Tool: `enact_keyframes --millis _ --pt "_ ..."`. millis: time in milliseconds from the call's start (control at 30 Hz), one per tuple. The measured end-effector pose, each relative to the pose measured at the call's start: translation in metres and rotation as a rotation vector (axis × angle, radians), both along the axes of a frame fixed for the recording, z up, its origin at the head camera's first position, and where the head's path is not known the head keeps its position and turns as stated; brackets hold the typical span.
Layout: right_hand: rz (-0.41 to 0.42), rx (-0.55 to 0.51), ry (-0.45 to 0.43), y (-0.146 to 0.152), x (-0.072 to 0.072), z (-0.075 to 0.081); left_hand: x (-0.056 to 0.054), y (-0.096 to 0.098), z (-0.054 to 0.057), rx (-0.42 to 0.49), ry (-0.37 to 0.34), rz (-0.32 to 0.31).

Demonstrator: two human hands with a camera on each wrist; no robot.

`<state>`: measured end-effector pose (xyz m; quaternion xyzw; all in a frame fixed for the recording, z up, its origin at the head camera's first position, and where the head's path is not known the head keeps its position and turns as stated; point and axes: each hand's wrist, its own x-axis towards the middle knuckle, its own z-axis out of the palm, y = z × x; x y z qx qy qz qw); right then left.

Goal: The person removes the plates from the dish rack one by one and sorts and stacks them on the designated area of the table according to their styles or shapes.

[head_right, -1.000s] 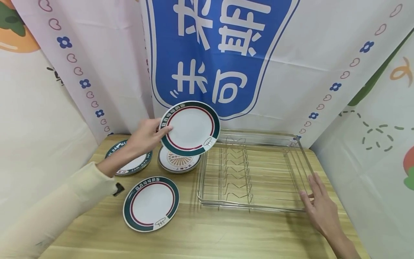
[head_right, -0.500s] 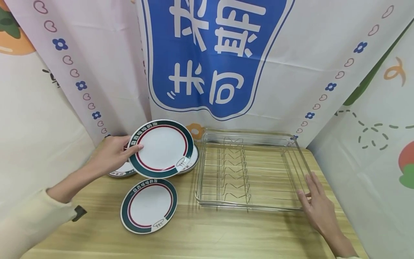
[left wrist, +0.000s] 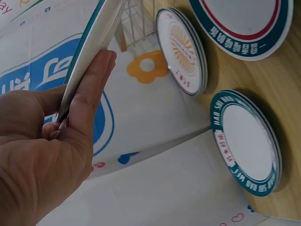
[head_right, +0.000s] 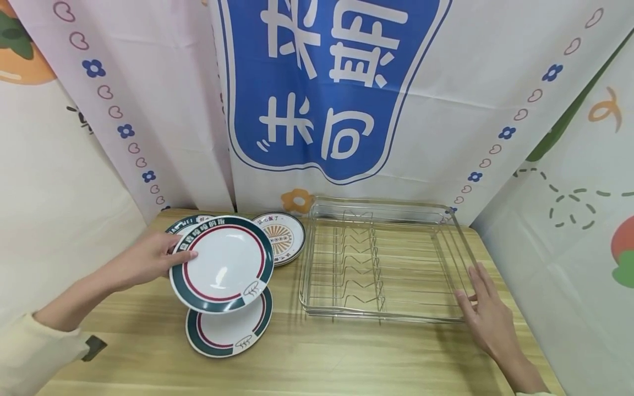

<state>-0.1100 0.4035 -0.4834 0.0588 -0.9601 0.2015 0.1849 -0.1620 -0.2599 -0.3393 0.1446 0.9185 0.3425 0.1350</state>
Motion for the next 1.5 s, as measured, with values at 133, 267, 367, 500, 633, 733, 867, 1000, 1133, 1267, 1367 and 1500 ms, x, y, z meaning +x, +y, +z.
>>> enact_keyframes --millis 133,267,367,500,633,733,867,1000,1133,1267,1367,1500 --pt "-0.001 -0.005 0.002 0.001 0.0 0.0 0.004 -0.007 -0.015 0.037 -0.097 -0.002" --pt "-0.002 -0.003 0.002 -0.001 0.0 0.001 0.01 -0.013 -0.031 0.058 -0.157 0.002" --pt "-0.002 -0.002 0.003 -0.001 0.0 0.002 0.013 -0.017 -0.045 0.067 -0.19 0.013" --pt "-0.001 -0.006 0.006 -0.001 0.001 0.002 0.016 -0.021 -0.06 0.066 -0.207 0.035" --pt "-0.001 -0.007 0.004 -0.001 0.0 0.003 0.019 -0.025 -0.071 0.096 -0.219 0.041" --pt "-0.002 -0.009 0.004 0.0 0.0 0.002 0.02 -0.027 -0.078 0.116 -0.222 0.023" --pt "-0.003 -0.011 0.004 0.0 0.0 0.001 0.021 -0.028 -0.087 0.114 -0.221 0.012" --pt "-0.003 -0.01 0.005 -0.001 0.001 0.0 0.021 -0.029 -0.092 0.111 -0.229 0.027" --pt "-0.005 -0.013 0.006 -0.001 0.001 -0.001 0.021 -0.028 -0.094 0.116 -0.258 0.057" --pt "-0.005 -0.015 0.012 0.0 0.001 -0.001 0.022 -0.028 -0.097 0.125 -0.304 0.097" --pt "-0.002 -0.016 0.017 0.001 0.001 0.0 0.021 -0.029 -0.102 0.141 -0.34 0.101" --pt "0.001 -0.015 0.016 0.0 0.0 0.0 0.021 -0.033 -0.107 0.183 -0.388 0.096"
